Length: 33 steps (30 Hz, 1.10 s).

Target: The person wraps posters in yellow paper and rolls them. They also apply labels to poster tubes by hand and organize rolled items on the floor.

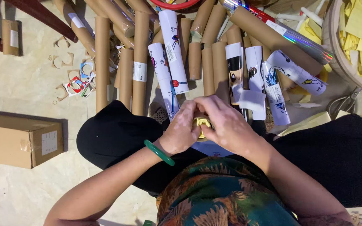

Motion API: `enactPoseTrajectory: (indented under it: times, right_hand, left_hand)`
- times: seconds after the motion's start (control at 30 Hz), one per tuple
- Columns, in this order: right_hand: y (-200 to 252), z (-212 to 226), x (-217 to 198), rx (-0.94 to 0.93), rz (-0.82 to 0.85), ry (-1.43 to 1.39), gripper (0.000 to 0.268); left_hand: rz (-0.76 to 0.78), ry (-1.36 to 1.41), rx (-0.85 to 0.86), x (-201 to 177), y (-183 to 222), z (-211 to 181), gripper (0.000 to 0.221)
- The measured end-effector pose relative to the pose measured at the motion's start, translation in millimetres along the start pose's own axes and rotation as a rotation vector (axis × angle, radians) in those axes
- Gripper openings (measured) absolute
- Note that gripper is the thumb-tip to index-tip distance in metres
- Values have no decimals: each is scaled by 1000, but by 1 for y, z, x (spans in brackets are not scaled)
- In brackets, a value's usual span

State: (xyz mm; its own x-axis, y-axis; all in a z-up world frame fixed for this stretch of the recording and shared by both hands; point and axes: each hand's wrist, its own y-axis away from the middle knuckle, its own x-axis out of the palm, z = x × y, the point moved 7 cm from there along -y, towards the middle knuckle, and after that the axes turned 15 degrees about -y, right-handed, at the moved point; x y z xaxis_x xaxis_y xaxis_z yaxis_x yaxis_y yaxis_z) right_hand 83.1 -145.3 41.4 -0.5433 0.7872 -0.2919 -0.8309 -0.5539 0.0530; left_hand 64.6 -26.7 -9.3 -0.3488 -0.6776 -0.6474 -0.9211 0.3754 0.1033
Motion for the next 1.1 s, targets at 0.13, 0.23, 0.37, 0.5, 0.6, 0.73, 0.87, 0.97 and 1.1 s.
enactPoseTrajectory:
  times: [0.13,0.23,0.37,0.5,0.6,0.73,0.87,0.97,1.1]
  right_hand:
    - [-13,-12,8,82,45,263,76]
    - [-23,-3,-15,-78,232,-119,60]
    - [-12,-20,-85,47,117,-370,56]
    - [5,-59,-154,-217,-162,-557,36]
    - [15,-94,-177,-193,-307,-499,24]
    - [26,-120,-203,-63,-541,-500,24]
    - [33,-154,-222,-17,-667,-540,22]
    - [32,-199,-247,21,-733,-556,19]
    - [38,-285,-275,184,-1011,-843,16]
  left_hand:
    - [318,-179,-159,15,-12,23,23]
    - [166,-85,164,-17,-28,7,36]
    - [303,-201,-149,-106,-41,-17,44]
    - [94,-206,17,-194,-25,-99,52]
    - [-45,-447,79,-203,-13,-124,47]
    - [368,-831,167,-143,3,-76,49]
    - [363,-894,355,-78,-12,-33,51]
    - [562,-840,217,-6,-47,46,33]
    - [734,-1117,-80,57,-77,194,30]
